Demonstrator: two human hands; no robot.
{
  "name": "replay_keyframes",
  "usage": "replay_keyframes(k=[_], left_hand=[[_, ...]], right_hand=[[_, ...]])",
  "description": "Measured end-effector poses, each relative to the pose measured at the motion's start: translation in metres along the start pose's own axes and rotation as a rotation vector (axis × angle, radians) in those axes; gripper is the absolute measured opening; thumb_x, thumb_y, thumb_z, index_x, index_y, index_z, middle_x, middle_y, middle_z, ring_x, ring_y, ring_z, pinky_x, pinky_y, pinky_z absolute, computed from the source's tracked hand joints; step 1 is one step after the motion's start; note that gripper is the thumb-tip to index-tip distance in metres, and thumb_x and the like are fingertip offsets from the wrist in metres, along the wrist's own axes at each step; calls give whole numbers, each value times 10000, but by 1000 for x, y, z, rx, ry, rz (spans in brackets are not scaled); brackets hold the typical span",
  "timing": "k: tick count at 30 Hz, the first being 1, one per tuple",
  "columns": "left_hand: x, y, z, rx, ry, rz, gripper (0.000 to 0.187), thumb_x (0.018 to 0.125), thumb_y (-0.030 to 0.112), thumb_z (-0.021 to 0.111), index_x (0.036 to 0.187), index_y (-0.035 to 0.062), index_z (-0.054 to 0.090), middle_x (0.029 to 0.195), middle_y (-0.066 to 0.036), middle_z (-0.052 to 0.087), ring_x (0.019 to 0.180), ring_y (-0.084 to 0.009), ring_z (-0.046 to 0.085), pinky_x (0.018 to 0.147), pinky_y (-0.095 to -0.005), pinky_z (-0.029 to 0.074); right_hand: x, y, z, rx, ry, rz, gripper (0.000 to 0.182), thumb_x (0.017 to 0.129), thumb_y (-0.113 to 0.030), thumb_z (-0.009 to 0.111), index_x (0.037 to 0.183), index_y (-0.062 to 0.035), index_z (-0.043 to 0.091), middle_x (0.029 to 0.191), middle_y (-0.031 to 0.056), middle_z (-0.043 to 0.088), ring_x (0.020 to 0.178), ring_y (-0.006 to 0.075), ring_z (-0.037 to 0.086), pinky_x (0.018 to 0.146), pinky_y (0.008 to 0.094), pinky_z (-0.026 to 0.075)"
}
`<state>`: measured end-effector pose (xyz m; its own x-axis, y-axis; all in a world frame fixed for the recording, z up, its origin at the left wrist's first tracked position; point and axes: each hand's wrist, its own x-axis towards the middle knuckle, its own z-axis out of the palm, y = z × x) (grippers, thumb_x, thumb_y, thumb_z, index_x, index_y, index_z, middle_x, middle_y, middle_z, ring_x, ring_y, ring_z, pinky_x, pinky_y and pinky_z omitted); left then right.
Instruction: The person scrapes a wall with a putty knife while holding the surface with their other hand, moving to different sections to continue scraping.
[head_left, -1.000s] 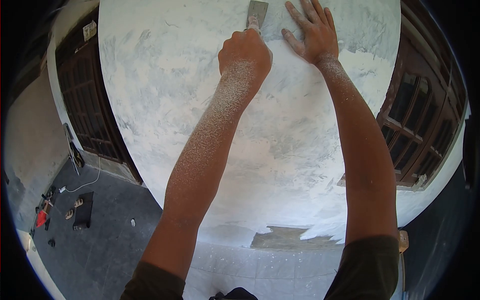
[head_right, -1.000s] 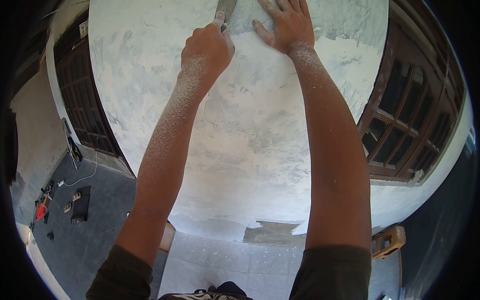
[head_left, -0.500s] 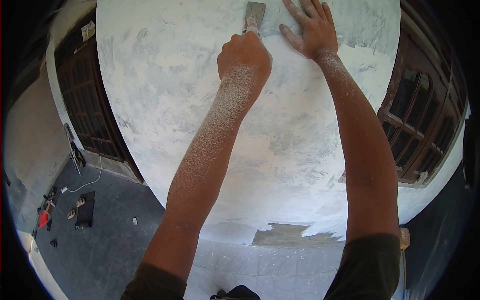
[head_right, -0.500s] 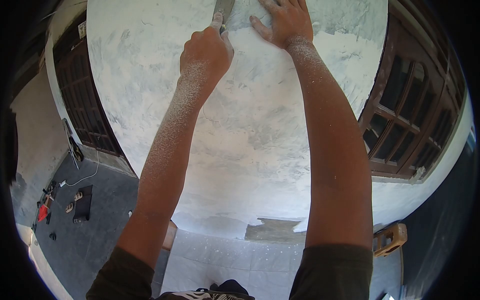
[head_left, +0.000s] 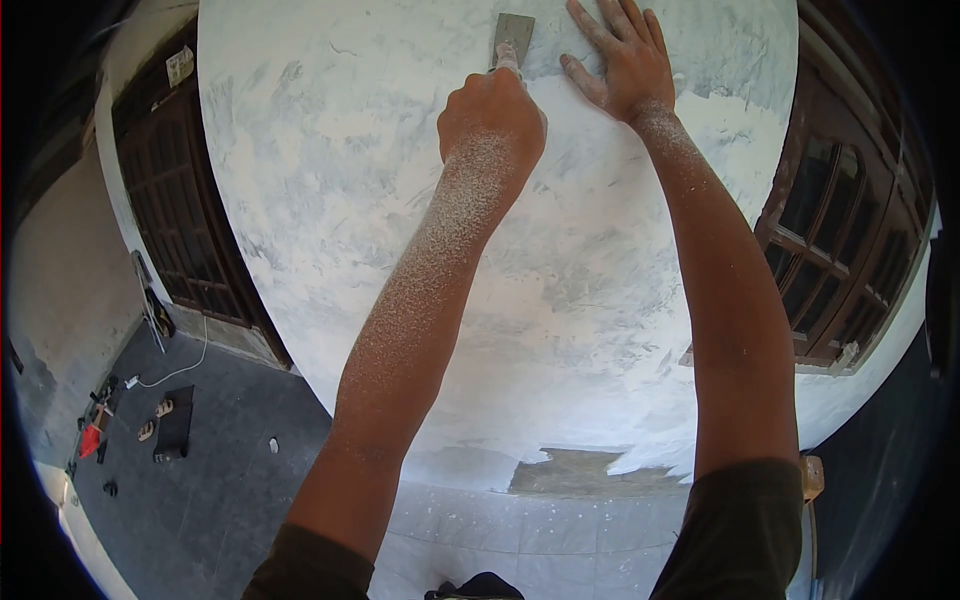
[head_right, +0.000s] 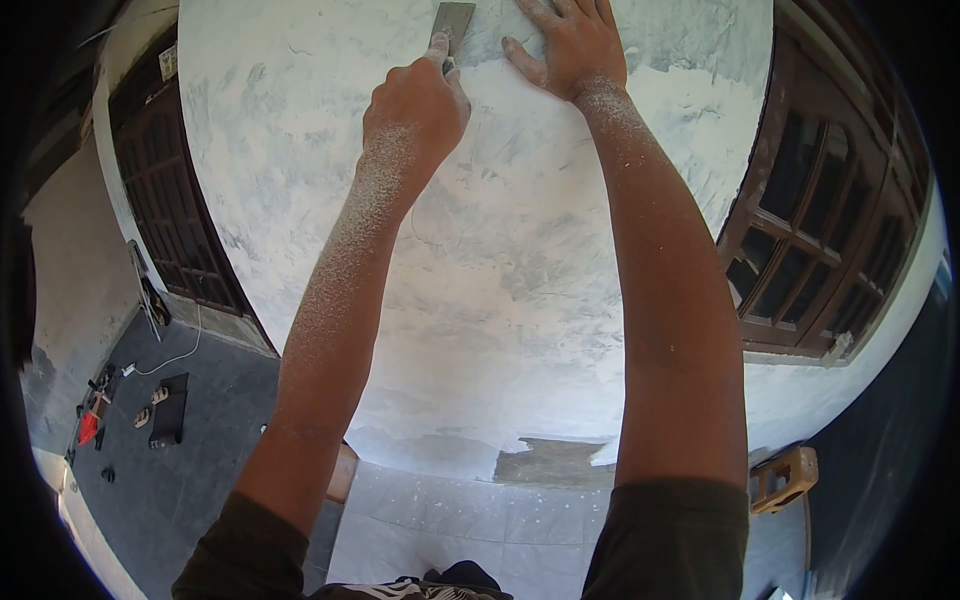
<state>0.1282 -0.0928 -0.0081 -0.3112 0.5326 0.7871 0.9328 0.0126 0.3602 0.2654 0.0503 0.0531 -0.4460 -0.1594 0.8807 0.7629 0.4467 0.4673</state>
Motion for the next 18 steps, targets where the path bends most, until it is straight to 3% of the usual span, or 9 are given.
replay_keyframes(k=[12,14,18], left_hand=[[3,1,-1,23,61,13,299,949,142,545,1167,-30,658,998,-202,709,977,-313,718,809,-413,607],[15,5,-8,-20,4,15,493,978,217,512,1452,84,483,1010,-220,698,996,-370,699,867,-483,570],[6,-3,2,-11,18,0,491,982,221,507,1454,86,480,1016,-215,699,998,-361,700,871,-478,569]], right_hand=[[0,1,0,8,17,-8,706,872,-430,621,1491,-146,436,1622,161,251,1501,363,202,1221,505,159],[0,0,-1,0,9,-12,709,872,-433,619,1493,-147,434,1622,161,250,1502,363,201,1221,505,159],[0,1,1,-16,12,-15,713,870,-437,619,1495,-148,433,1623,162,248,1503,363,198,1223,506,157]])
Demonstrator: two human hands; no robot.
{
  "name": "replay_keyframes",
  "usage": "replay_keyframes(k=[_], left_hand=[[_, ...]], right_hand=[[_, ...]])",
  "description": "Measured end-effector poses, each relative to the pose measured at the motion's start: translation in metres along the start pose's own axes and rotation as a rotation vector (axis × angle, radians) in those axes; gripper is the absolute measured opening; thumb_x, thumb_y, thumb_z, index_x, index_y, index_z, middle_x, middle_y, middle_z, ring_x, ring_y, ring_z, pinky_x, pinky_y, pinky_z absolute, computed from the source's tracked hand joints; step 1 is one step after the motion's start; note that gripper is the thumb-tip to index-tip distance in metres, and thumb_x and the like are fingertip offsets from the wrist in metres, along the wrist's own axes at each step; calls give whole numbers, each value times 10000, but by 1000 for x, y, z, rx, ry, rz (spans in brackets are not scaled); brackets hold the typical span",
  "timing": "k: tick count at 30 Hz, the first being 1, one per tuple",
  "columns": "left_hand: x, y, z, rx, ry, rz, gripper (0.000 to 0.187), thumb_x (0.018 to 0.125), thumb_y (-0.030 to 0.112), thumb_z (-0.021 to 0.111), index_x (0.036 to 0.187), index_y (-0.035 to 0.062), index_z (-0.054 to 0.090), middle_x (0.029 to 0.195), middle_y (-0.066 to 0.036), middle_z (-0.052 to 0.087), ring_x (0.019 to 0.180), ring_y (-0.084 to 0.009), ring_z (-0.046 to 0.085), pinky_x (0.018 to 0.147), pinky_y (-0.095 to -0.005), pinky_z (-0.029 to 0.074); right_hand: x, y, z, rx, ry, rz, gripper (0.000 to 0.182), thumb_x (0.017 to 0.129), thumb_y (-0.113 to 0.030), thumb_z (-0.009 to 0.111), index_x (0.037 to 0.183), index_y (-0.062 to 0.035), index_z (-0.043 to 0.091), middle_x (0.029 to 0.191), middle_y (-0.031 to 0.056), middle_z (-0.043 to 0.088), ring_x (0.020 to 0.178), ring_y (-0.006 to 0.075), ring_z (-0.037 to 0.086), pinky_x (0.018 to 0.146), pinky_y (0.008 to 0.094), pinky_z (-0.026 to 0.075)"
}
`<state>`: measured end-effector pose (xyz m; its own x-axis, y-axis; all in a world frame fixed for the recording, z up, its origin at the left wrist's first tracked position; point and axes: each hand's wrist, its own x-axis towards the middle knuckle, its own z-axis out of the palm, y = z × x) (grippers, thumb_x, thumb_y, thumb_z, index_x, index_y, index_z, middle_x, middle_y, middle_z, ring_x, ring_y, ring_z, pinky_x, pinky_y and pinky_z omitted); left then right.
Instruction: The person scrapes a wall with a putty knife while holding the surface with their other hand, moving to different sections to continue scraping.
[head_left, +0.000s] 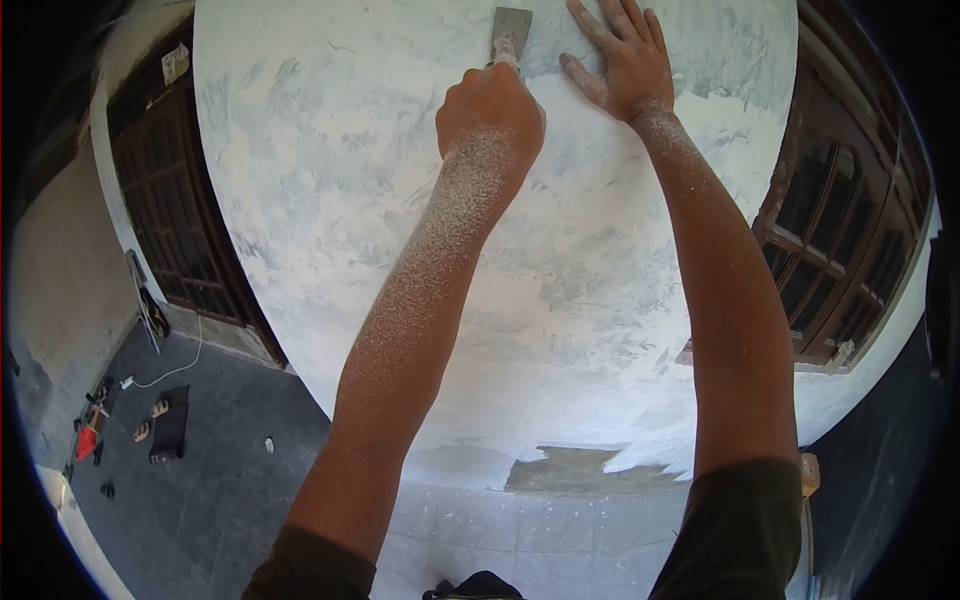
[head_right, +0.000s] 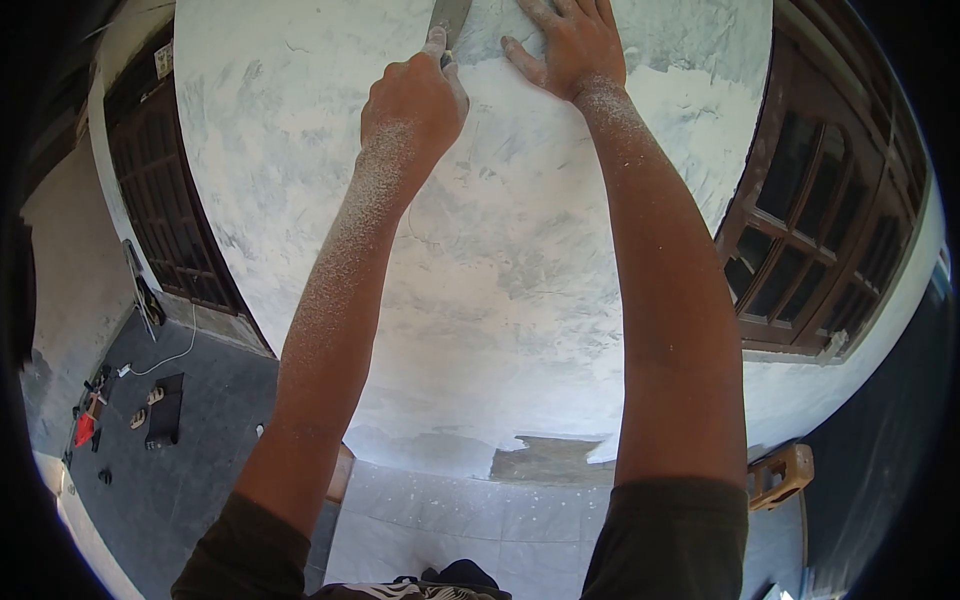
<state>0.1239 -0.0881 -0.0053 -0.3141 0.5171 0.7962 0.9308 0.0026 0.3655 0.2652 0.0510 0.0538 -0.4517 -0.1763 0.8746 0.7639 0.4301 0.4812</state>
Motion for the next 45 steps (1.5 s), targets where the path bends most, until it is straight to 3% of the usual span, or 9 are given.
replay_keyframes(k=[4,6,14,17,22,32,38,42,45], left_hand=[[-2,4,-2,20,-51,-15,489,984,221,508,1452,84,481,1019,-212,705,994,-356,702,858,-477,574],[7,10,-8,1,-8,12,289,948,132,557,1176,-15,658,1018,-197,709,997,-307,713,828,-419,601],[-6,-1,5,43,29,16,294,948,149,566,1172,-21,653,992,-203,699,981,-305,716,821,-413,600],[4,4,-5,28,-51,0,482,975,213,508,1435,68,500,1013,-221,698,976,-363,702,854,-476,576],[-6,9,-11,57,-35,-32,301,950,155,563,1183,-14,650,1043,-184,704,1014,-298,709,838,-411,599],[3,2,0,-13,56,56,466,968,229,535,1398,51,531,983,-226,695,946,-372,708,826,-472,581],[1,3,2,6,35,13,278,955,160,561,1136,-19,673,997,-197,711,965,-310,723,810,-420,607],[7,8,-4,24,67,28,275,952,158,567,1138,-14,672,994,-193,712,970,-309,722,807,-412,609],[-4,2,-1,21,-49,5,480,972,217,517,1426,64,499,1014,-217,696,991,-368,698,868,-482,571]], right_hand=[[1,-1,-1,6,-21,26,712,873,-442,613,1496,-147,432,1624,161,246,1504,362,195,1224,506,153],[0,0,0,-9,-2,0,712,877,-450,605,1497,-146,430,1628,157,239,1508,357,185,1226,500,147],[-1,-2,0,-9,-21,15,713,876,-453,601,1497,-147,430,1629,156,237,1511,353,179,1227,496,139],[-3,-2,-1,-3,-26,20,712,873,-451,606,1495,-147,435,1629,155,236,1510,353,181,1227,495,140],[1,-2,0,6,-11,16,711,864,-438,621,1487,-143,446,1628,157,240,1508,355,186,1226,495,144],[-2,1,-1,31,3,3,715,856,-433,630,1484,-143,449,1621,164,254,1501,363,203,1223,502,154],[0,1,-1,20,7,11,717,860,-435,630,1490,-150,440,1623,162,249,1504,361,196,1223,499,158],[-1,1,0,25,9,8,711,866,-434,625,1490,-147,439,1623,163,248,1505,361,193,1223,500,153],[-1,0,0,13,3,8,708,866,-435,624,1486,-144,445,1623,164,249,1505,362,193,1222,503,153]])
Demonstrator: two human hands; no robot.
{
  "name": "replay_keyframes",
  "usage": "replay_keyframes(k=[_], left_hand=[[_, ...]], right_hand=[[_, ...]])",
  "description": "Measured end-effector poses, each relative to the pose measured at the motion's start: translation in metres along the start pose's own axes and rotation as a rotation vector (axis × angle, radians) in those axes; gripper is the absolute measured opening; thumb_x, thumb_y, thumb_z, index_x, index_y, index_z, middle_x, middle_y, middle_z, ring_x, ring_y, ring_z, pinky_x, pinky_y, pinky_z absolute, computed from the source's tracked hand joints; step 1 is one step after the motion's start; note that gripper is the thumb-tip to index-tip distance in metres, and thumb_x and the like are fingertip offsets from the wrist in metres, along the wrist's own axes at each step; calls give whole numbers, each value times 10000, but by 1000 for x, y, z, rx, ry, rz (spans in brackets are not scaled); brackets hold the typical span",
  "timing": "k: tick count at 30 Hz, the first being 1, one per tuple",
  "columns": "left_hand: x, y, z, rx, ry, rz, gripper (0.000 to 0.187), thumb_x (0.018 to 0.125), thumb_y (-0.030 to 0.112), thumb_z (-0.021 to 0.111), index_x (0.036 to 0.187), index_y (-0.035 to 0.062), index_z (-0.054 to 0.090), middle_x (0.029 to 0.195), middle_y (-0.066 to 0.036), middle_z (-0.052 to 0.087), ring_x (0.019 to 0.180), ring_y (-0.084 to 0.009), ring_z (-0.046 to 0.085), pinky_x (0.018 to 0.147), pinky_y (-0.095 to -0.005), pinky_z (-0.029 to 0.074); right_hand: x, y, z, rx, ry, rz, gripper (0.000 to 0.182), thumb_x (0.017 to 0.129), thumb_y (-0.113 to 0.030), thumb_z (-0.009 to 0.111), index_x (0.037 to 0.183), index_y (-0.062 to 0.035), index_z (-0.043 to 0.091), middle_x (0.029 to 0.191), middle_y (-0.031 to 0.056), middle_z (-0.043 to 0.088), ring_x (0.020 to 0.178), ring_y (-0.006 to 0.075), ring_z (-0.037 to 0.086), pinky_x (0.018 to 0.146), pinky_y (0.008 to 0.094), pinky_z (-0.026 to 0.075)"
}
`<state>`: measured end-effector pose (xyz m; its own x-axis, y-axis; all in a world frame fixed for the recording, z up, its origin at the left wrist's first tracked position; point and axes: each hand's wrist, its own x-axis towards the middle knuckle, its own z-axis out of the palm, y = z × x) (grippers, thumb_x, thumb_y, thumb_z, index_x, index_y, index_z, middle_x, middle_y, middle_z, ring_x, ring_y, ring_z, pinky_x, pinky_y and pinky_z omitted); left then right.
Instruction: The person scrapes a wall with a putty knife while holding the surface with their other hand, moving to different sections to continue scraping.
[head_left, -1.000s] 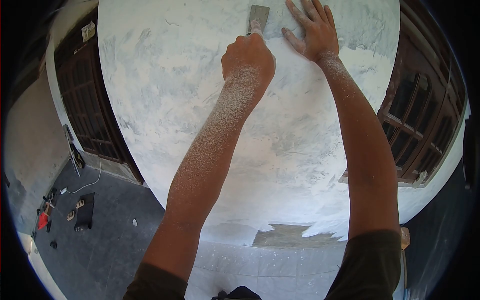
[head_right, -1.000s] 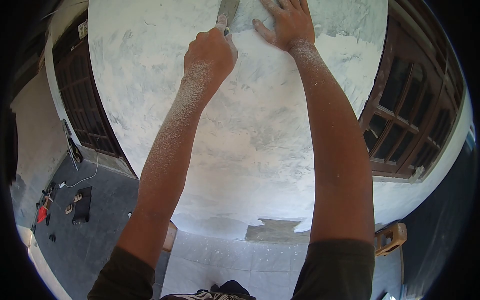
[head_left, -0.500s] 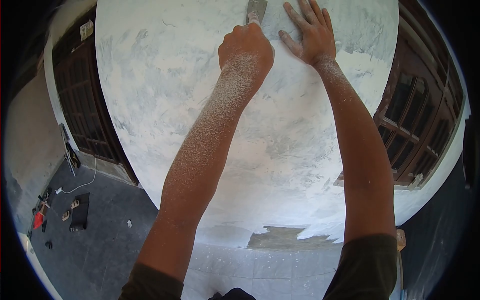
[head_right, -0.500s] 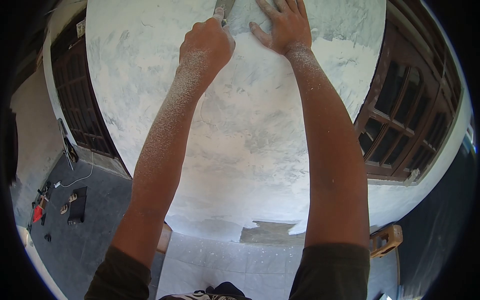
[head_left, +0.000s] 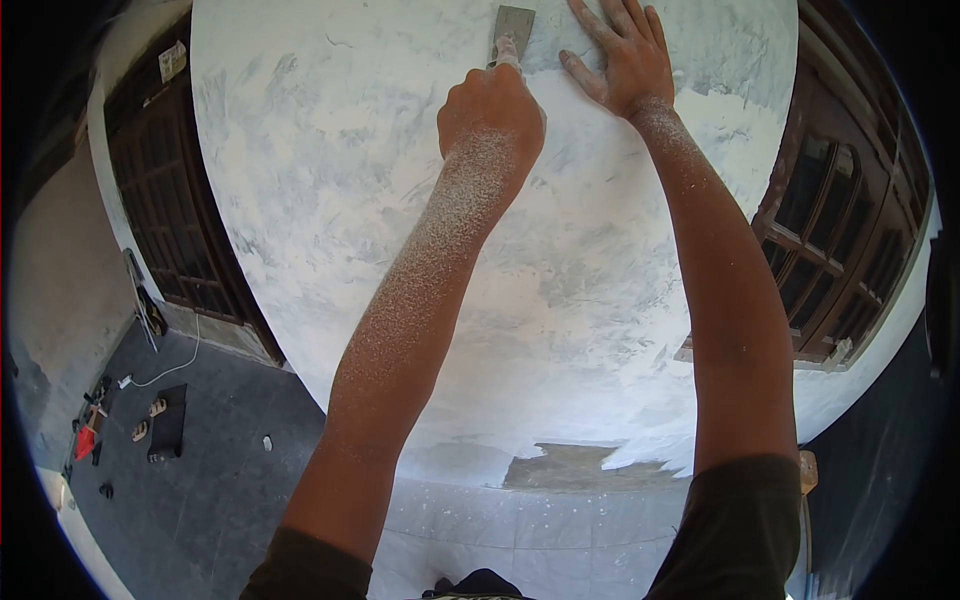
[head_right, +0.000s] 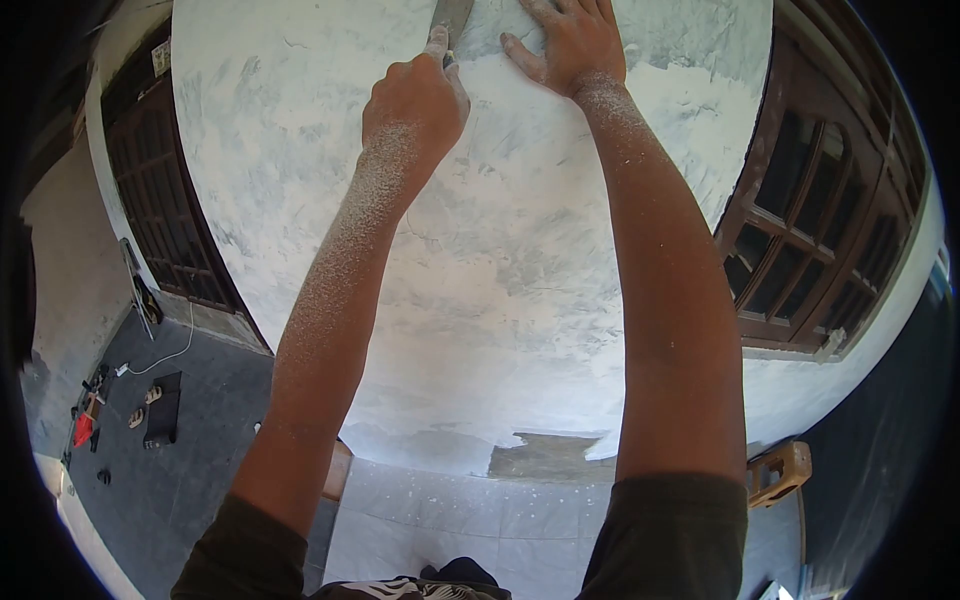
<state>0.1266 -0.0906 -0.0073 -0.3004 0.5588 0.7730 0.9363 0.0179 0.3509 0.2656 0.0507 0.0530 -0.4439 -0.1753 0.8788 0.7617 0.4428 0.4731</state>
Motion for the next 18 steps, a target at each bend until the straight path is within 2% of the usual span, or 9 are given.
replay_keyframes(k=[2,6,8,12,18], left_hand=[[-7,-1,2,12,22,-13,264,944,148,579,1134,-10,672,1043,-198,698,1010,-304,710,833,-406,603],[16,1,-6,-26,55,23,261,946,152,580,1131,-9,672,1042,-195,696,1008,-303,710,846,-405,599],[19,4,-8,62,5,17,481,996,248,494,1453,99,480,1026,-211,693,1003,-356,694,874,-476,567],[-6,1,4,-5,-2,-31,486,1001,237,481,1468,102,459,1049,-206,695,1021,-351,692,881,-468,567],[17,8,-8,-6,27,6,497,988,222,503,1468,101,462,1032,-203,699,1006,-349,697,873,-465,571]], right_hand=[[-1,-2,-1,3,-7,6,705,865,-433,625,1484,-144,449,1622,164,249,1506,363,191,1222,503,152],[0,0,1,10,16,-10,707,862,-433,621,1484,-143,452,1625,161,246,1508,359,185,1224,502,147],[1,1,-1,11,10,-5,712,861,-437,618,1488,-146,448,1627,156,243,1510,354,183,1225,500,143],[1,-2,-1,5,-9,11,716,861,-450,612,1490,-148,447,1630,147,241,1513,342,181,1227,499,138],[0,-2,-1,-10,-25,16,724,862,-446,612,1495,-144,432,1631,150,234,1514,342,176,1229,498,136]])
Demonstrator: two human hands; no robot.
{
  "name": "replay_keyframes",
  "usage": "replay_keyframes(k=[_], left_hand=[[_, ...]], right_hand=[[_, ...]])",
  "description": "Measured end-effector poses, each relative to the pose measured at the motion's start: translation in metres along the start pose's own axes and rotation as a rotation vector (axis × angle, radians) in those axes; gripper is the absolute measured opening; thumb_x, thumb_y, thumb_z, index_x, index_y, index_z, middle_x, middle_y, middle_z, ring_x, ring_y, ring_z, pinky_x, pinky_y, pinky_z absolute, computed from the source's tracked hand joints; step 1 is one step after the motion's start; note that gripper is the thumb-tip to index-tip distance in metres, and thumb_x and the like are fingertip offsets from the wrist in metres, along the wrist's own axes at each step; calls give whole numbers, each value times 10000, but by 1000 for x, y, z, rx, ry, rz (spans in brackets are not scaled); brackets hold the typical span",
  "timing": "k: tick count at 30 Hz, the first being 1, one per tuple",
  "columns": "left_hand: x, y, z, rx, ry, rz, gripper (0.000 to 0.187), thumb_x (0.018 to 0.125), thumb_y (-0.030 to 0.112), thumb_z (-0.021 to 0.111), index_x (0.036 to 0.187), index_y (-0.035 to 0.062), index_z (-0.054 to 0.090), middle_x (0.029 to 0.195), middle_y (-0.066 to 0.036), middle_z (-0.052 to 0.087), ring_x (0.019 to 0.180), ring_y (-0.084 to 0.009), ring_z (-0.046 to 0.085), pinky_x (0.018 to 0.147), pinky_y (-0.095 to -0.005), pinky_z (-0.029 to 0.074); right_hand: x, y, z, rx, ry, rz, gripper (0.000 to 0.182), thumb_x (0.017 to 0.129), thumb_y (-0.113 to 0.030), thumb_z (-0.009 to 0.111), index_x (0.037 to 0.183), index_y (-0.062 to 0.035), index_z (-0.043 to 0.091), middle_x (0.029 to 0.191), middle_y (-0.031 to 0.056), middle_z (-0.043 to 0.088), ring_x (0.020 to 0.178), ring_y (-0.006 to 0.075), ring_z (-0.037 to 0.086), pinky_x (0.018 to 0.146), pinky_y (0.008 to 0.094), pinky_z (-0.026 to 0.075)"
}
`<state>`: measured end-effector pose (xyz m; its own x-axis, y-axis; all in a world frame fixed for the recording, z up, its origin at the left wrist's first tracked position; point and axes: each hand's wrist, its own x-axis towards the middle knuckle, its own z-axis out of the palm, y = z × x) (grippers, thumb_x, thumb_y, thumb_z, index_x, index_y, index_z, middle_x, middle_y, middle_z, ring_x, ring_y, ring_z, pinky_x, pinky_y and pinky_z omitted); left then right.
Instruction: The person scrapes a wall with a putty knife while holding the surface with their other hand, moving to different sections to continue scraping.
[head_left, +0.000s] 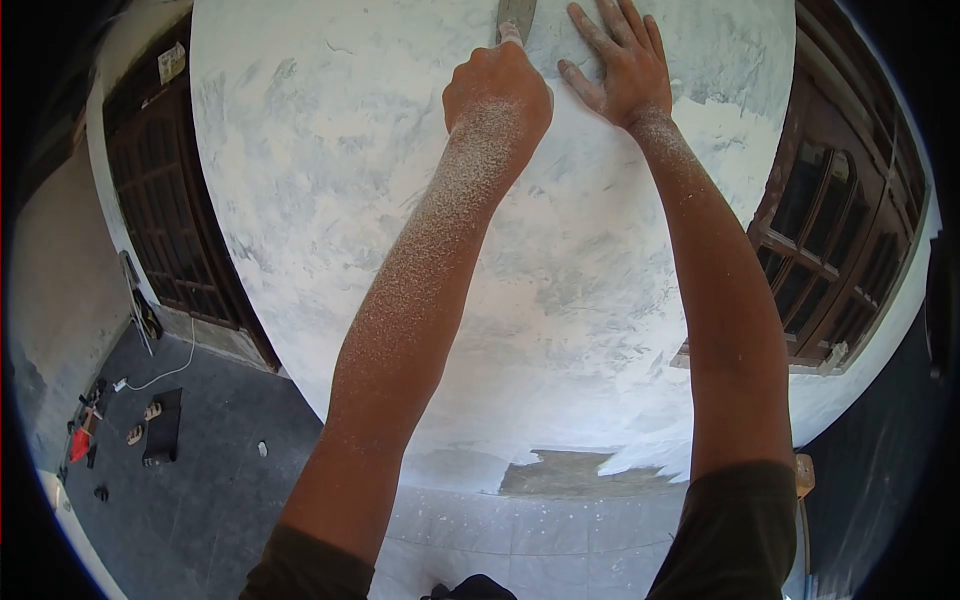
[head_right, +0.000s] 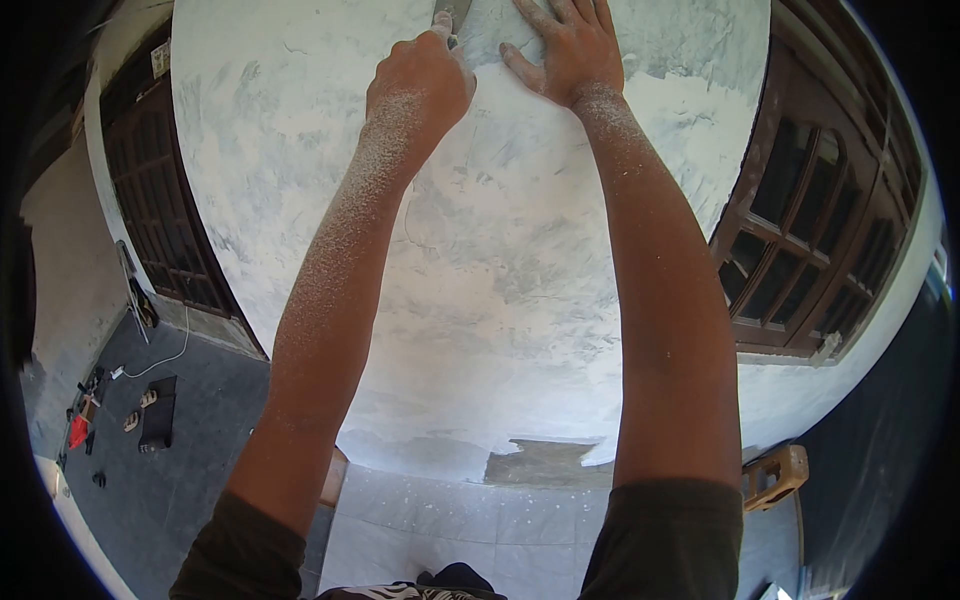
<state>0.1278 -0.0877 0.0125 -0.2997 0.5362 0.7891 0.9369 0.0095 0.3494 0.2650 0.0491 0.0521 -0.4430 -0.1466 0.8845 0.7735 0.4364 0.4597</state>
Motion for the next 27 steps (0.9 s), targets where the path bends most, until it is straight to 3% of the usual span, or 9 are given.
replay_keyframes(k=[6,13,15,19,21,27], left_hand=[[-25,-10,10,-42,17,-37,487,972,240,530,1434,85,504,1043,-218,696,1004,-369,695,874,-485,569],[3,-6,-1,-63,16,8,488,971,240,533,1432,80,508,1028,-231,694,993,-382,696,868,-492,567],[-5,-12,5,-101,94,25,302,954,184,562,1141,-31,659,1002,-219,703,989,-345,710,820,-434,597],[-19,-15,16,-32,82,-8,303,951,181,562,1141,-33,662,990,-220,704,972,-348,715,809,-436,598],[-8,-12,12,-69,23,-15,492,970,224,531,1438,76,499,1018,-248,700,998,-384,697,889,-492,564],[-8,-12,10,-98,42,-21,501,982,229,528,1459,84,474,1025,-229,702,988,-383,701,870,-476,575]], right_hand=[[2,0,-1,-29,-19,7,730,862,-447,612,1501,-147,425,1633,152,228,1513,347,176,1229,498,136],[1,2,-3,4,-3,-9,716,865,-445,607,1493,-145,438,1635,150,223,1519,335,161,1231,490,131],[0,1,-1,14,0,-8,722,862,-447,612,1495,-146,437,1635,151,224,1519,331,160,1233,484,124],[2,-1,-1,4,2,-1,732,855,-447,624,1494,-144,438,1633,150,228,1517,331,167,1234,485,123],[2,0,-4,24,-24,15,730,854,-448,625,1490,-139,442,1631,152,231,1516,333,171,1234,485,128],[1,0,-3,18,-13,8,724,854,-450,625,1482,-134,451,1627,157,239,1512,339,180,1232,485,137]])
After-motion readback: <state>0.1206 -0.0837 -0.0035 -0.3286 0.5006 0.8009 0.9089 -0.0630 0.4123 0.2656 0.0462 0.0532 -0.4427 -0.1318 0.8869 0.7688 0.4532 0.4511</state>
